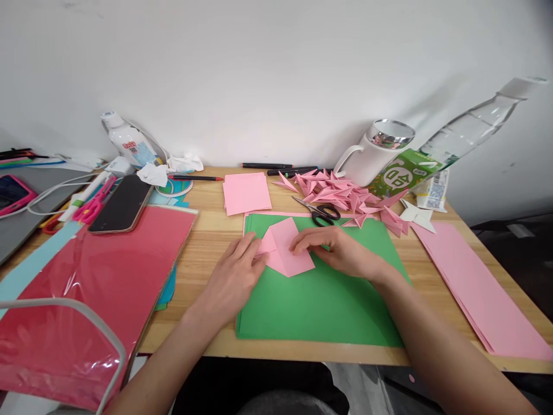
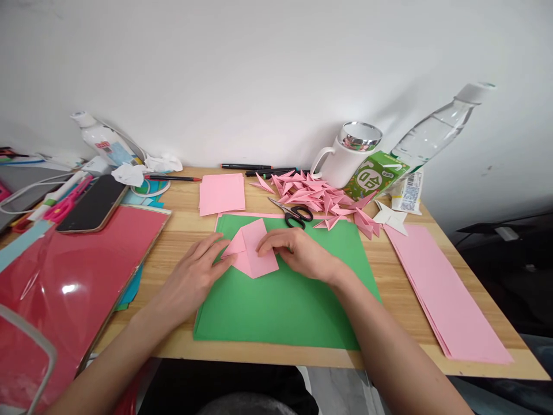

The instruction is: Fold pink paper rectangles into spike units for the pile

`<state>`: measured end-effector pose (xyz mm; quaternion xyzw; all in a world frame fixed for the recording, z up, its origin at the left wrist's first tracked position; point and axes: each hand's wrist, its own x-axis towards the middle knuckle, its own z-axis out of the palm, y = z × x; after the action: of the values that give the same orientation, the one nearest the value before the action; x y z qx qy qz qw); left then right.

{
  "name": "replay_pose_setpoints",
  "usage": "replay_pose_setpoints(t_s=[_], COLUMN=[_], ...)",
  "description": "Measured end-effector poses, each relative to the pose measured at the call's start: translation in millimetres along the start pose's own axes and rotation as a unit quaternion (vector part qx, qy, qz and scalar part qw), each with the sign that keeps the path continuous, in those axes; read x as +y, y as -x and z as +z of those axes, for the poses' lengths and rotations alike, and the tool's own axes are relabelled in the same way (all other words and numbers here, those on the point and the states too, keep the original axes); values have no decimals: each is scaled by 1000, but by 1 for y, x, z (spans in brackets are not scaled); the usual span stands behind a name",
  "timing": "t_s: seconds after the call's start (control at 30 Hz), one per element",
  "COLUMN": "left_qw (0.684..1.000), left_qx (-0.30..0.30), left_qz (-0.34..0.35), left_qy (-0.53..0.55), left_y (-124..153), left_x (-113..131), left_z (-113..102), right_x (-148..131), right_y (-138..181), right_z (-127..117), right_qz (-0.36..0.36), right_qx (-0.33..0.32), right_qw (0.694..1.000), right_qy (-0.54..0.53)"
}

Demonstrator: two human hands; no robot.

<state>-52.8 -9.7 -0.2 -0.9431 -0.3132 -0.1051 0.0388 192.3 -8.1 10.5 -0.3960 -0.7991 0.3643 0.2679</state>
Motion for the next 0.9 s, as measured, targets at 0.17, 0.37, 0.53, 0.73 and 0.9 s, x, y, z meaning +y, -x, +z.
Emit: replay_pose_setpoints(t_s=[0.17,0.37,0.53,0.73,0.9], left_qw=[999,995,984,969,946], left_qx=[18,15,25,72,98], left_qz=[-42,-57,-53,-33,-30], left_qy=[-5,85,166,235,308], left_y=[-3,-11,-14,-10,-10], left_x=[-4,0,0,-1,-9], left_z=[4,9,10,20,25], right_x=[-5,-6,-7,-6,-5], right_y=[0,-1,0,-2,-2], right_z=[0,6,12,20,26], right_qz=[6,0,-27,-1,67], right_qx=[-37,-70,-78,-39,-6], right_qw=[999,997,995,998,994], right_qy=[-4,14,49,49,84])
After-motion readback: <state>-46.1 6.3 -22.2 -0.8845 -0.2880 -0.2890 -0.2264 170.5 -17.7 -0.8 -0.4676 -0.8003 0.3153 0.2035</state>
